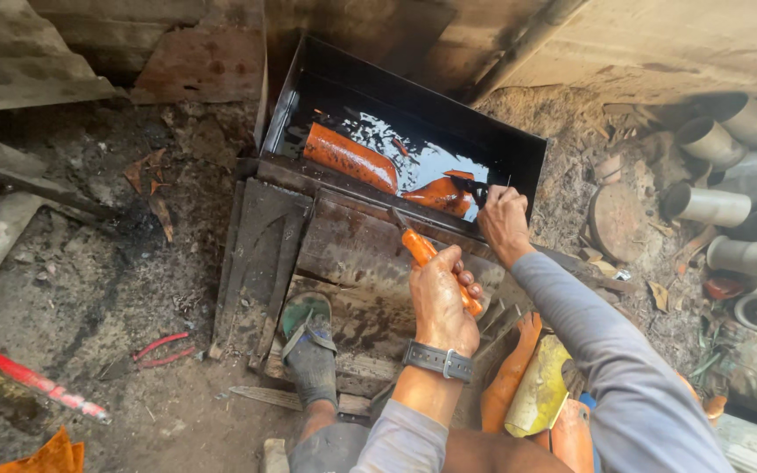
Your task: The person uses pliers to submerge an orange plastic pipe fitting into a black liquid bath, then removes it and places it on a cloth. The person repeats this process with another orange plastic part.
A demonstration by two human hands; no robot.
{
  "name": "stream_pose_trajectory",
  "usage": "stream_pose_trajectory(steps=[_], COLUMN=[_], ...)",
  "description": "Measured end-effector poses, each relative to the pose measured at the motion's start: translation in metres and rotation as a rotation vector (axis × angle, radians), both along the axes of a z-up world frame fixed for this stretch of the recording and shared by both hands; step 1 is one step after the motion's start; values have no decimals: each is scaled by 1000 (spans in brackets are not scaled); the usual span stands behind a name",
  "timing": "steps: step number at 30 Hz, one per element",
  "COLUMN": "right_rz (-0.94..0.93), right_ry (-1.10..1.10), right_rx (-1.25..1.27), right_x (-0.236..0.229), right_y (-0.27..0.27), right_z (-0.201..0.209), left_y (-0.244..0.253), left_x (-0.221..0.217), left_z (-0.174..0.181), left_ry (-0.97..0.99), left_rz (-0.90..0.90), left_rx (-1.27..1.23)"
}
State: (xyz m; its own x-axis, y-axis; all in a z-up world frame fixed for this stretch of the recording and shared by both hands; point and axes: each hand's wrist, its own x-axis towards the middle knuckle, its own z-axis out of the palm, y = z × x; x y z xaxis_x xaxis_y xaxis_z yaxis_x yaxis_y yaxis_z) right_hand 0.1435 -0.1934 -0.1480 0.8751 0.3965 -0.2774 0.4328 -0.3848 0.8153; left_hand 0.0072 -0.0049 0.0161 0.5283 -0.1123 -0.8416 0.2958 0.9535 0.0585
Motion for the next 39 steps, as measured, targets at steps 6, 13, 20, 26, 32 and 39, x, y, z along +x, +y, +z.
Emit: stream_pose_trajectory(steps=[6, 13, 20, 26, 32, 39], right_rz=[-267, -196, -233, -1113, -1489, -1858], right_ry=[73, 58, 187, 567, 734, 959], right_rx=[264, 271, 217, 1165, 1625, 1876], right_x=[2, 16, 24, 56, 62, 71], right_y=[-16, 1, -34, -61, -17, 54], right_z=[-31, -13, 47, 39, 27, 23], left_y=[-3, -4, 0, 0, 0, 10], left_x=[-3, 0, 4, 2, 0, 4], left_z=[0, -7, -12, -13, -12, -5], left_ry=[-17, -4, -9, -36, -9, -30], left_rz=[22, 34, 46, 52, 51, 40], left_rx=[22, 8, 16, -3, -10, 27])
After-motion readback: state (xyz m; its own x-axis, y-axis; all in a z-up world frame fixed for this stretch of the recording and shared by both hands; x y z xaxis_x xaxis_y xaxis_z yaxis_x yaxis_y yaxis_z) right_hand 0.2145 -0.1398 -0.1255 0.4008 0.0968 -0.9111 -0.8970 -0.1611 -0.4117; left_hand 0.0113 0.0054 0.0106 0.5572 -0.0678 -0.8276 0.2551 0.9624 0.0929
